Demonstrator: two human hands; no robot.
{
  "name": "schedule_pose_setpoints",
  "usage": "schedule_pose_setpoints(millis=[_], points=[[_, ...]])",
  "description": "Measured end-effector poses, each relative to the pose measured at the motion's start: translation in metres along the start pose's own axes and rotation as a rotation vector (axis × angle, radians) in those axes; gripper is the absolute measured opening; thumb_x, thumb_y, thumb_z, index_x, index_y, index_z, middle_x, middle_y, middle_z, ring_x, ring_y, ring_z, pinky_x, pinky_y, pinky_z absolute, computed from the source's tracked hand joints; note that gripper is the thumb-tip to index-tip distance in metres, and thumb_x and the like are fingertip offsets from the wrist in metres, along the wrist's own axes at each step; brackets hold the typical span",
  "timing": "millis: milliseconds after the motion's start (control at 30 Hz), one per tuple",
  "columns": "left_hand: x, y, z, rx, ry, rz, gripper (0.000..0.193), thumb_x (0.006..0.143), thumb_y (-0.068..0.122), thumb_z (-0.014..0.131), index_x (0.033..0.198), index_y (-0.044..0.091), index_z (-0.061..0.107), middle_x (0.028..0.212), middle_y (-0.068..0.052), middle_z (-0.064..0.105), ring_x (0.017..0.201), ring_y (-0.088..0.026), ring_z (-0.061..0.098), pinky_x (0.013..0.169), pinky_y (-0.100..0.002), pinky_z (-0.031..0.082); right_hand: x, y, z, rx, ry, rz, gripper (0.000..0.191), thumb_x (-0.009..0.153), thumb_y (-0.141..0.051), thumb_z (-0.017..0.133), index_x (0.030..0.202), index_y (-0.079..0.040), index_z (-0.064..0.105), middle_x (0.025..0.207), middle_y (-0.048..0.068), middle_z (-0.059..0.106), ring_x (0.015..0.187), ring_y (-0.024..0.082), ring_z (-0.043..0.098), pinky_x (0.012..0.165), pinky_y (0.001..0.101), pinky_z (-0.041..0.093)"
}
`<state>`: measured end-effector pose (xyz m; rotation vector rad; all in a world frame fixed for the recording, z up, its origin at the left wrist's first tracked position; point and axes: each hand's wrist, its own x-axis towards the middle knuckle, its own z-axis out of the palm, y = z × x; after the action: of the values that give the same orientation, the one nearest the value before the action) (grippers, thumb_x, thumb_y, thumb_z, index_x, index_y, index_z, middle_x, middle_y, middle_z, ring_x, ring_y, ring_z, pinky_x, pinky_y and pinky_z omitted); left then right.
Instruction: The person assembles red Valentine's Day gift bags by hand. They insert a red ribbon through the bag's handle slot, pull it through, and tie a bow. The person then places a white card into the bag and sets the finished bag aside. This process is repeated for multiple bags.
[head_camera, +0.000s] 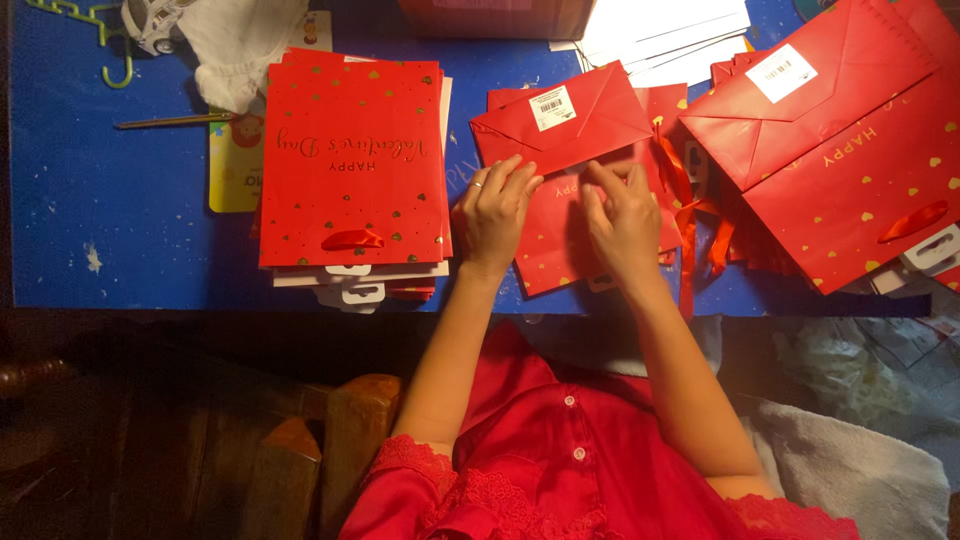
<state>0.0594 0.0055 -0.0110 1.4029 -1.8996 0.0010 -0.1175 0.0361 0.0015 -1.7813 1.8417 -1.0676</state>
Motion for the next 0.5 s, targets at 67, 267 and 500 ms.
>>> schedule_pose_setpoints(millis=[67,267,500], points=[[-0.001,0.001,-0.001,0.006,0.006,0.001,0.020,0.088,0.024,0.082,0.103,0.011,0.077,0.111,-0.003,0.074,0.096,-0.022,0.072,0.080,-0.032,0.060,0.002,-0.004,0.002,0.011,0.022,0.046,0.018,0.099,-0.019,0.073,0.115,-0.010,0.077,0.098,0.005,0.064,0.074,0.020,0.059,0.070,0.0367,0.047],[-0.001,0.004,-0.002,0.007,0.003,-0.004,0.020,0.087,0.023,0.082,0.103,0.012,0.078,0.112,-0.003,0.074,0.096,-0.023,0.072,0.080,-0.032,0.060,0.015,-0.013,0.006,0.011,0.123,0.157,0.016,0.093,-0.028,0.079,0.093,-0.012,0.078,0.087,0.004,0.061,0.066,0.017,0.061,0.061,0.0359,0.047],[-0.002,0.007,-0.005,-0.011,-0.007,-0.005,0.019,0.088,0.022,0.082,0.104,0.012,0.079,0.112,-0.003,0.072,0.099,-0.023,0.069,0.083,-0.035,0.059,0.017,-0.011,0.011,0.058,0.142,0.156,0.014,0.091,-0.021,0.079,0.088,-0.008,0.075,0.082,0.004,0.058,0.064,0.016,0.062,0.061,0.0342,0.047]])
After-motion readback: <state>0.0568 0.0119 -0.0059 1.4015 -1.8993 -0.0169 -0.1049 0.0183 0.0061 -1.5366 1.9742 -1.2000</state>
